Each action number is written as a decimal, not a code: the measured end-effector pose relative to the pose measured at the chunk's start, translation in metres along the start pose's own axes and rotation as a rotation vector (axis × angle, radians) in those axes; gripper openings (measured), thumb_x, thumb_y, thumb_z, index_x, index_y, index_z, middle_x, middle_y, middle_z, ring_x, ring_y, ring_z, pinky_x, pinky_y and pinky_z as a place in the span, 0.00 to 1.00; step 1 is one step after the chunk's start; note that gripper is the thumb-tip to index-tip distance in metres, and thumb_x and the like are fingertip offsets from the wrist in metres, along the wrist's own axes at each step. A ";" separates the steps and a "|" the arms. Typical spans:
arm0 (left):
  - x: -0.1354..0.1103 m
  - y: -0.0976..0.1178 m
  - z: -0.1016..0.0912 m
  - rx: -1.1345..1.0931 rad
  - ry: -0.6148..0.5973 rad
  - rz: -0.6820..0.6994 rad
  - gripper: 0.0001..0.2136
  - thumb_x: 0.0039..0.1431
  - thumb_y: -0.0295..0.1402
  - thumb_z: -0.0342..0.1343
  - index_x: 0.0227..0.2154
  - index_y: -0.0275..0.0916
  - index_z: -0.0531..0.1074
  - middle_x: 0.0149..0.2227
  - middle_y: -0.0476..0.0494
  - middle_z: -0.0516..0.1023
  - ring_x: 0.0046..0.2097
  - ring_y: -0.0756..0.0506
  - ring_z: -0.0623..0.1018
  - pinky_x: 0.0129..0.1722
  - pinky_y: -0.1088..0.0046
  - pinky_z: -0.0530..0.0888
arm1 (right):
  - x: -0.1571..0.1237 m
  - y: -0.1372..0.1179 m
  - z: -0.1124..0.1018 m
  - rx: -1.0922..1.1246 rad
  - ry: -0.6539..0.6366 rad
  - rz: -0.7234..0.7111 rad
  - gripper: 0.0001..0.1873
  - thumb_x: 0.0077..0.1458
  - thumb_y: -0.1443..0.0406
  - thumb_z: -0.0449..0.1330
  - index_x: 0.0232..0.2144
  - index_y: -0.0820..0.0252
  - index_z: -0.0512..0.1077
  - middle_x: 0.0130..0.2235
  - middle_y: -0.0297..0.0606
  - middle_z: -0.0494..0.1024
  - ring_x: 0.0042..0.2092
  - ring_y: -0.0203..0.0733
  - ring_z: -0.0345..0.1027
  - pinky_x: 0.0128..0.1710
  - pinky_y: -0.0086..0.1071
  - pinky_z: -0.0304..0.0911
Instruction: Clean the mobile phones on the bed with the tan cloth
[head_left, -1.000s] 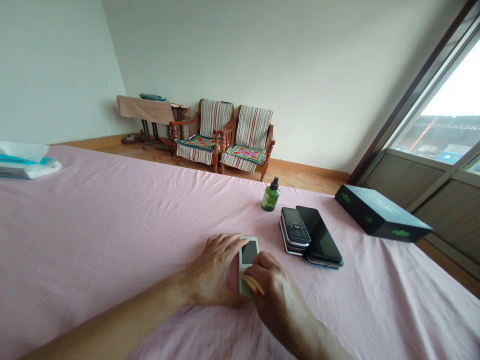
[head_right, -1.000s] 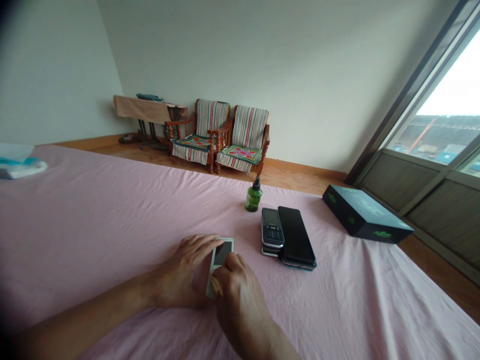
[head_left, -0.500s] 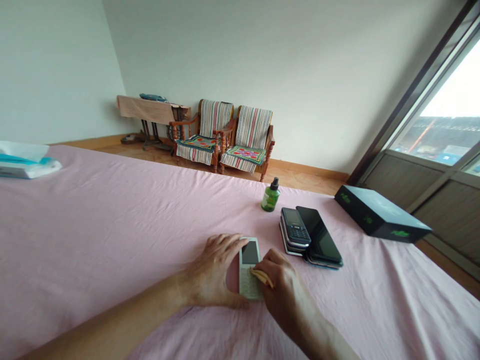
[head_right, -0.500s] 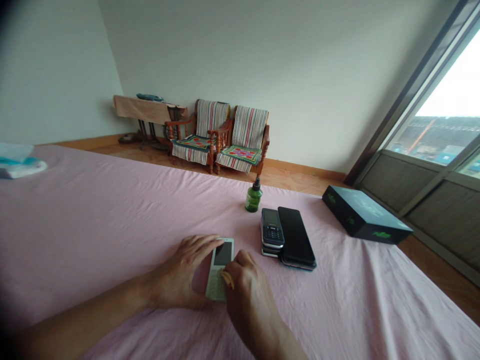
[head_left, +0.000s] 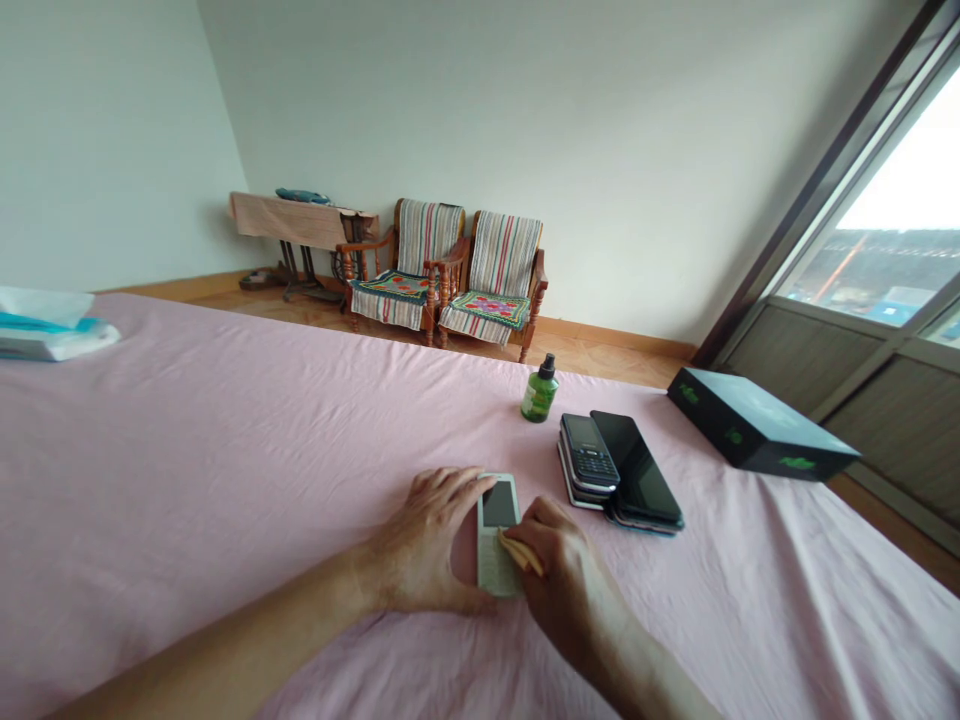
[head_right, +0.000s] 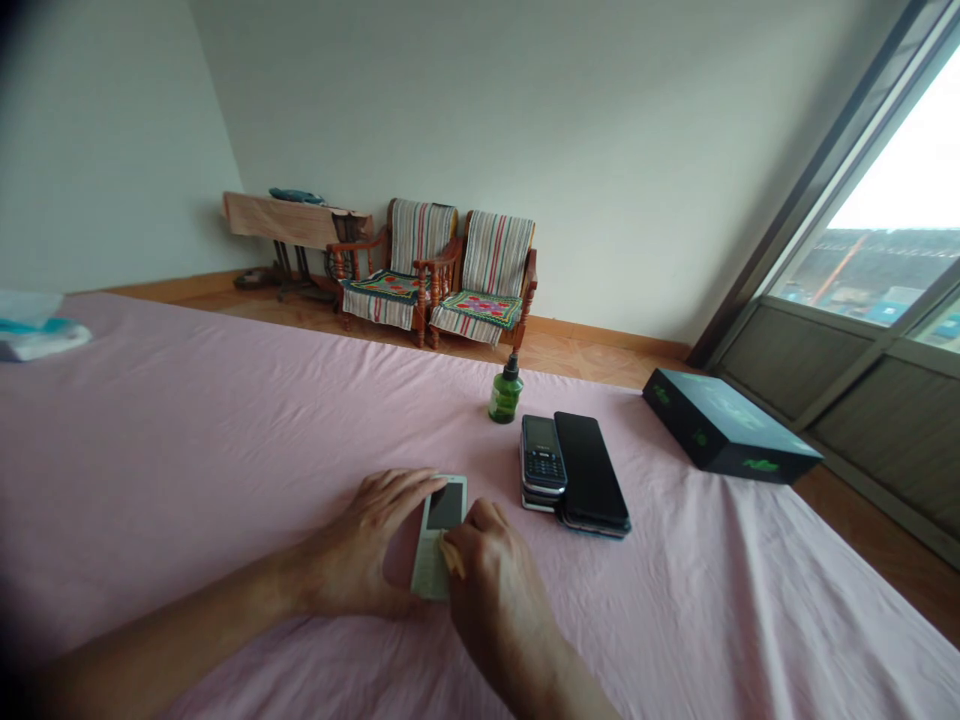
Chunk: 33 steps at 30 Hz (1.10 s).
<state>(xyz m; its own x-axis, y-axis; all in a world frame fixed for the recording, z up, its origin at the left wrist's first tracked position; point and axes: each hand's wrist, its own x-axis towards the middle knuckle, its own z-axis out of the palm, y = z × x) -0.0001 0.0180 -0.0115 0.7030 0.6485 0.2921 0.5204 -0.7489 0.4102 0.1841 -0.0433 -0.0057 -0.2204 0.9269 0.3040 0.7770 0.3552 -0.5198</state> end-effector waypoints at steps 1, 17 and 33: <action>0.000 0.000 0.000 -0.001 -0.010 -0.004 0.46 0.35 0.49 0.68 0.60 0.43 0.57 0.60 0.37 0.65 0.60 0.32 0.64 0.59 0.54 0.60 | -0.001 0.002 -0.003 -0.023 0.003 0.025 0.15 0.51 0.80 0.55 0.22 0.61 0.74 0.28 0.35 0.69 0.30 0.35 0.62 0.29 0.27 0.53; 0.000 -0.002 0.002 0.001 0.006 0.001 0.46 0.37 0.53 0.66 0.59 0.41 0.57 0.59 0.37 0.65 0.59 0.33 0.66 0.58 0.55 0.60 | -0.010 -0.002 -0.001 0.064 -0.059 -0.010 0.15 0.48 0.82 0.56 0.21 0.61 0.71 0.30 0.35 0.70 0.32 0.35 0.63 0.29 0.27 0.52; -0.001 -0.001 0.001 -0.016 0.012 -0.003 0.45 0.36 0.50 0.67 0.59 0.42 0.57 0.59 0.37 0.66 0.59 0.32 0.66 0.58 0.55 0.60 | -0.006 -0.006 0.000 0.055 -0.051 0.000 0.15 0.47 0.83 0.56 0.21 0.61 0.71 0.30 0.34 0.69 0.32 0.34 0.62 0.29 0.27 0.51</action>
<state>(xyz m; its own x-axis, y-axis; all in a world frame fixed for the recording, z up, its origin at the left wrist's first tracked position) -0.0010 0.0186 -0.0127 0.6955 0.6526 0.3008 0.5146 -0.7445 0.4253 0.1810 -0.0510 -0.0048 -0.2513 0.9312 0.2639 0.7436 0.3603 -0.5633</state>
